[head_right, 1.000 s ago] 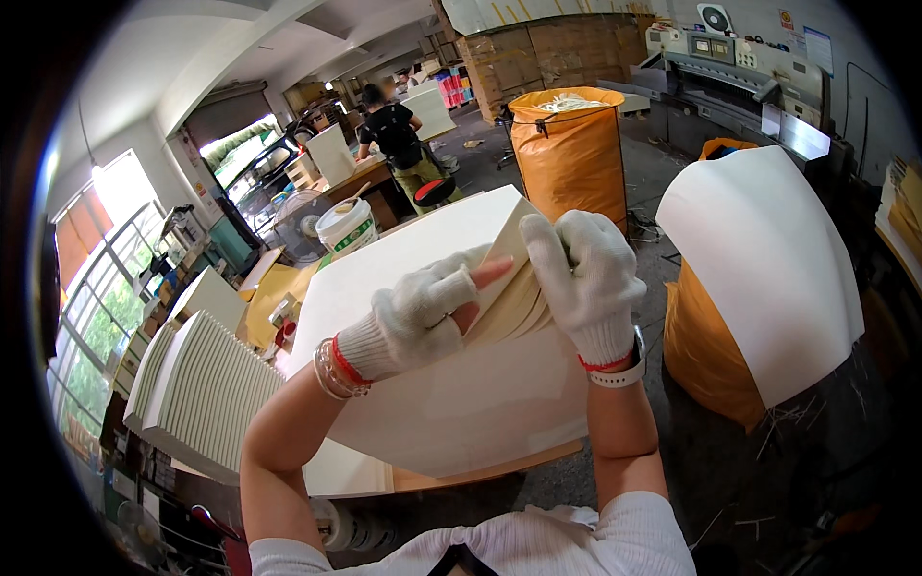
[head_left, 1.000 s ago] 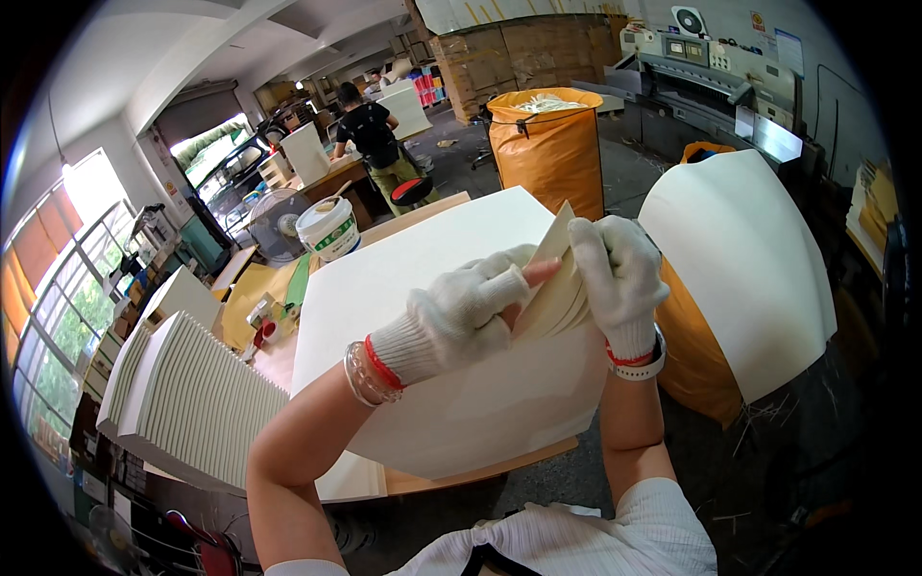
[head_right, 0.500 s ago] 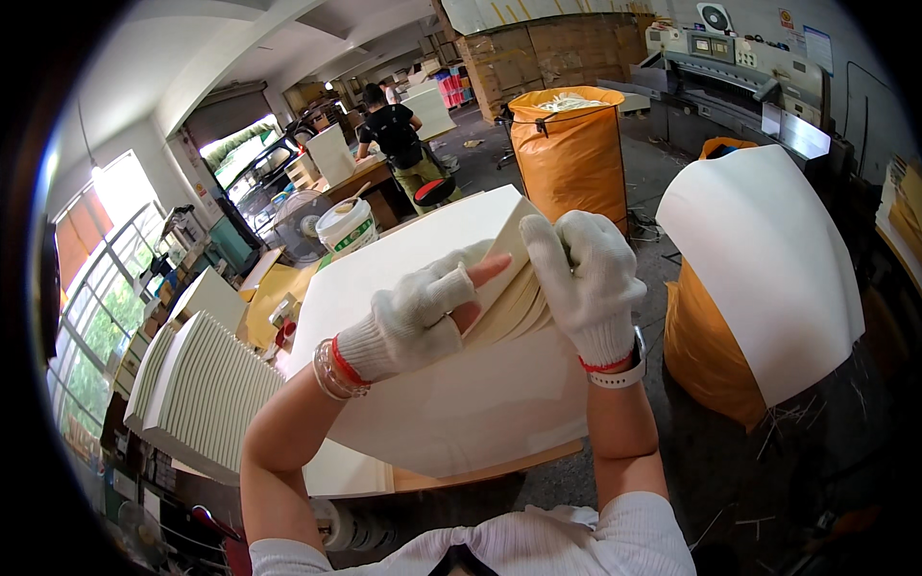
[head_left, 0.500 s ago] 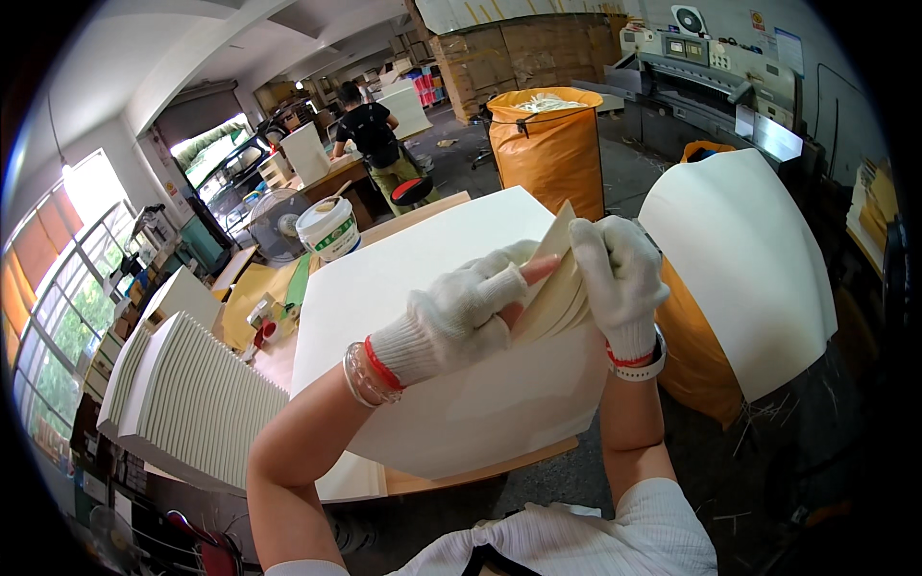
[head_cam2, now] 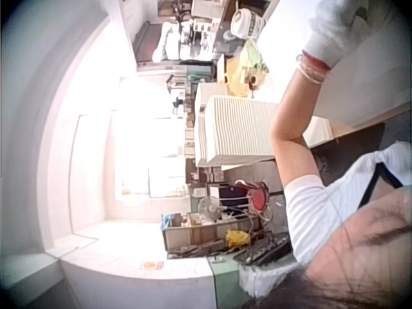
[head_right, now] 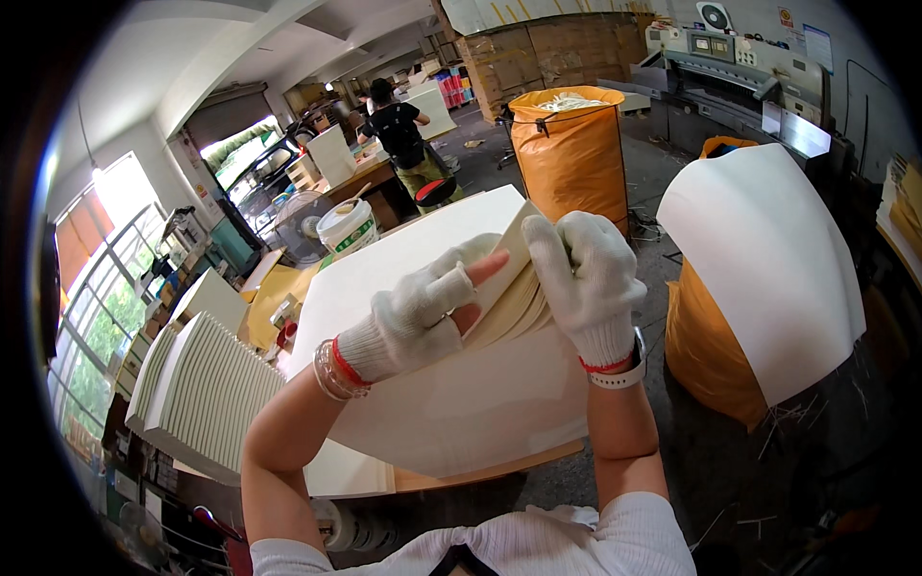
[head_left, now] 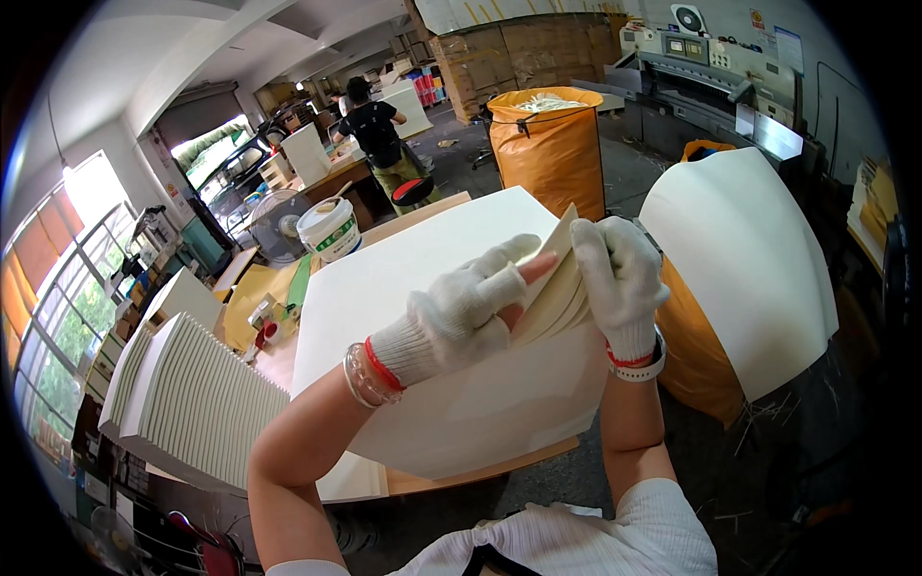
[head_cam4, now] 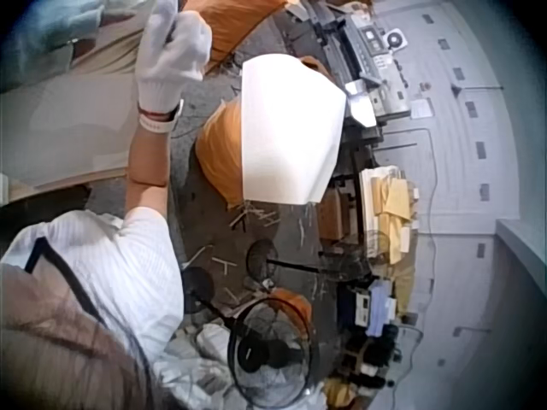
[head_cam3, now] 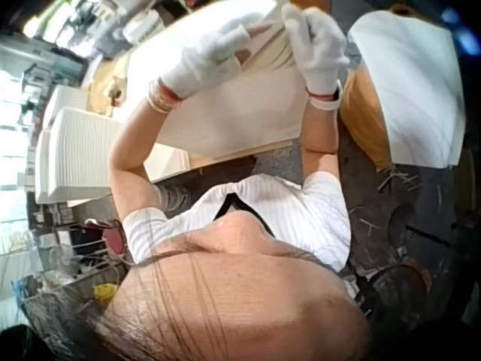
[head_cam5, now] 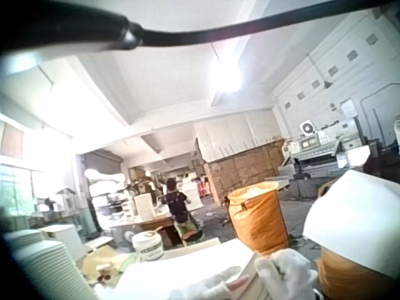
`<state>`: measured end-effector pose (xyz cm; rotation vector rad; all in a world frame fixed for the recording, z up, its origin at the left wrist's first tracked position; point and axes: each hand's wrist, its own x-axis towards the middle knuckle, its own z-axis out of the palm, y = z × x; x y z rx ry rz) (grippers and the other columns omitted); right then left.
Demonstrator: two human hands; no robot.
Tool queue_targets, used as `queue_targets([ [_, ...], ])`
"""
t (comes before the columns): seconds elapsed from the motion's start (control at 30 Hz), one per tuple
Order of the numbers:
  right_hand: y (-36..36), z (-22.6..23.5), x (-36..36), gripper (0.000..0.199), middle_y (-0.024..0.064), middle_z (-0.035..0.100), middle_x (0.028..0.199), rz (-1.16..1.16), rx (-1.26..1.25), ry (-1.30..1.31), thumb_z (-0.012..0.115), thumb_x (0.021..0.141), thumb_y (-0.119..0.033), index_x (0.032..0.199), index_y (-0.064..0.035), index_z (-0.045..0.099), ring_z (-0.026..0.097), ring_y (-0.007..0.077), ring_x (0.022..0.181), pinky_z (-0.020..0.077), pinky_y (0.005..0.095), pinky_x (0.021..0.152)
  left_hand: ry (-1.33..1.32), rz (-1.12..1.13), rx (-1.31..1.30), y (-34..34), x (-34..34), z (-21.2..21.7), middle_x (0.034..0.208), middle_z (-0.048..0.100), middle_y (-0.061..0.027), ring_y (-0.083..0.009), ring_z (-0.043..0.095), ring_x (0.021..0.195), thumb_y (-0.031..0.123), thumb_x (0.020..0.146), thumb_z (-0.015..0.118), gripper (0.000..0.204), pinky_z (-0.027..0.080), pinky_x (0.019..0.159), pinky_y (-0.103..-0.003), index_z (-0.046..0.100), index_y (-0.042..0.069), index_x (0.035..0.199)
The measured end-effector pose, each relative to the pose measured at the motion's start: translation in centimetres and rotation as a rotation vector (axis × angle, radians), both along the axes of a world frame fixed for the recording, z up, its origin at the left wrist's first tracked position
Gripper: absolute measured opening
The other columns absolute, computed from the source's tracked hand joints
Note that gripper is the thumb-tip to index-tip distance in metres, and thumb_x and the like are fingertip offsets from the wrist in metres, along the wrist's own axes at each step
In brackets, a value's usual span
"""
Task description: The person, wearing white gloves, takes a sheet of paper from a large stack on the left, folds it slightly, and places it onto a smaller stack on the center of the table.
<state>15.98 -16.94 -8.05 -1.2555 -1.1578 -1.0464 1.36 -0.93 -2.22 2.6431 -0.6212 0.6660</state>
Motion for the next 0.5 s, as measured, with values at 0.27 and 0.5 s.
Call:
queue_targets([
  [0.27,0.23,-0.03,-0.23,0.012,0.0073,0.042,0.067,0.002,0.015,0.047,0.062,0.089,0.005,0.1,0.0046,0.064,0.045,0.0223,0.057,0.0374,0.0348,0.051,0.03,0.007,-0.125,-0.36,-0.11,-0.32,0.11,0.064,-0.0102,-0.0264,0.064,0.099,-0.006,0.075,0.078,0.043,0.051,0.085,-0.034,0.066,0.007,0.114],
  [0.5,-0.02,0.01,-0.07,0.01,0.0071,0.041,0.066,0.01,0.002,0.024,0.063,0.089,0.003,0.099,0.0043,0.065,0.044,0.0221,0.057,0.0363,0.0347,0.052,0.02,0.047,-0.013,-0.2,0.03,0.11,0.132,0.058,-0.02,-0.0339,0.065,0.104,-0.002,0.075,0.077,0.03,0.054,0.085,-0.034,0.066,0.005,0.102],
])
